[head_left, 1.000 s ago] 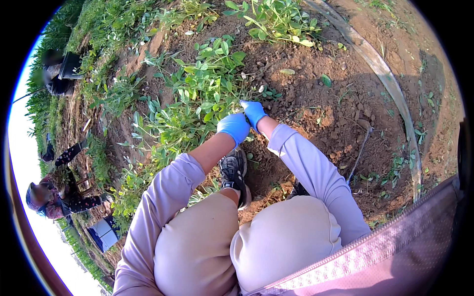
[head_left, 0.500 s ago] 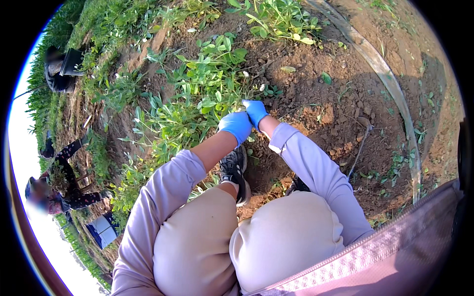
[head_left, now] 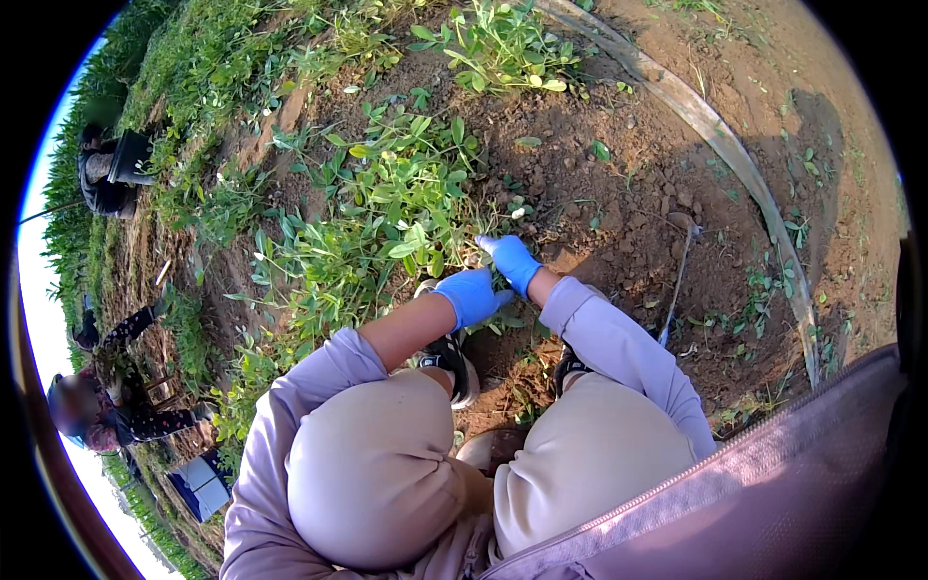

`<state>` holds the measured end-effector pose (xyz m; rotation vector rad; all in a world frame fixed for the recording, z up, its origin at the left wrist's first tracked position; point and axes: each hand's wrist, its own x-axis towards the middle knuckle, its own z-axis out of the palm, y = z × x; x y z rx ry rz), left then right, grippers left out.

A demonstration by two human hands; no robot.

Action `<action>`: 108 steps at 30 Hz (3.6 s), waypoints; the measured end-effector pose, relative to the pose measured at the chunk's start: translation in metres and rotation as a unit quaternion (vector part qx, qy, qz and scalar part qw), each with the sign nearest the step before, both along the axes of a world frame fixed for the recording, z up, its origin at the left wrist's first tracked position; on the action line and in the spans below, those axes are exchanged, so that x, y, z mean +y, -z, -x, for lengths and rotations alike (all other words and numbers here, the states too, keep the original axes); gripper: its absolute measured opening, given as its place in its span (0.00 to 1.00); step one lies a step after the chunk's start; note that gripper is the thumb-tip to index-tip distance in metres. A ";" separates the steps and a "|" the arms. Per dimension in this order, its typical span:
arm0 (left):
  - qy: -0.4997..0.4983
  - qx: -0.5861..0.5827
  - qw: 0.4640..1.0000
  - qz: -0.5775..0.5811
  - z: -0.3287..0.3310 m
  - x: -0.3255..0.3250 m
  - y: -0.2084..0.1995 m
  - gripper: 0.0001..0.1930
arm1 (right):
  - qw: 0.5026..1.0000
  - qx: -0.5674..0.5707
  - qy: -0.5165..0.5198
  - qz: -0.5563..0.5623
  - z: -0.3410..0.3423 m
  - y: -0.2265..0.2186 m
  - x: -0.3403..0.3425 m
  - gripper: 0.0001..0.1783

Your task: The person uses a small hand hoe to loosen soil around peanut plants, then pulls the plants from the ground and removes peanuts from the roots. The peanuts are collected by hand and placed into a nearby bucket.

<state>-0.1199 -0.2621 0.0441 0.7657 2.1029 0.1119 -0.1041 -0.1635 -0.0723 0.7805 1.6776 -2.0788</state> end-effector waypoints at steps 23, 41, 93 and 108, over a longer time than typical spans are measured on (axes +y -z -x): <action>0.062 0.230 0.970 0.047 0.194 -0.061 0.082 0.25 | 0.958 -0.036 -0.183 -0.219 -0.024 -0.081 0.039 0.24; 0.025 0.324 0.943 0.075 0.150 -0.086 0.088 0.28 | 0.927 -0.081 0.006 -0.367 -0.094 -0.058 0.129 0.29; -0.221 -0.204 0.779 -0.551 -0.059 0.052 -0.312 0.15 | 0.854 0.342 0.251 -0.303 -0.238 -0.475 0.085 0.16; -0.147 -0.123 0.838 -0.510 -0.118 0.046 -0.273 0.18 | 0.892 0.323 0.212 -0.235 -0.242 -0.355 0.076 0.24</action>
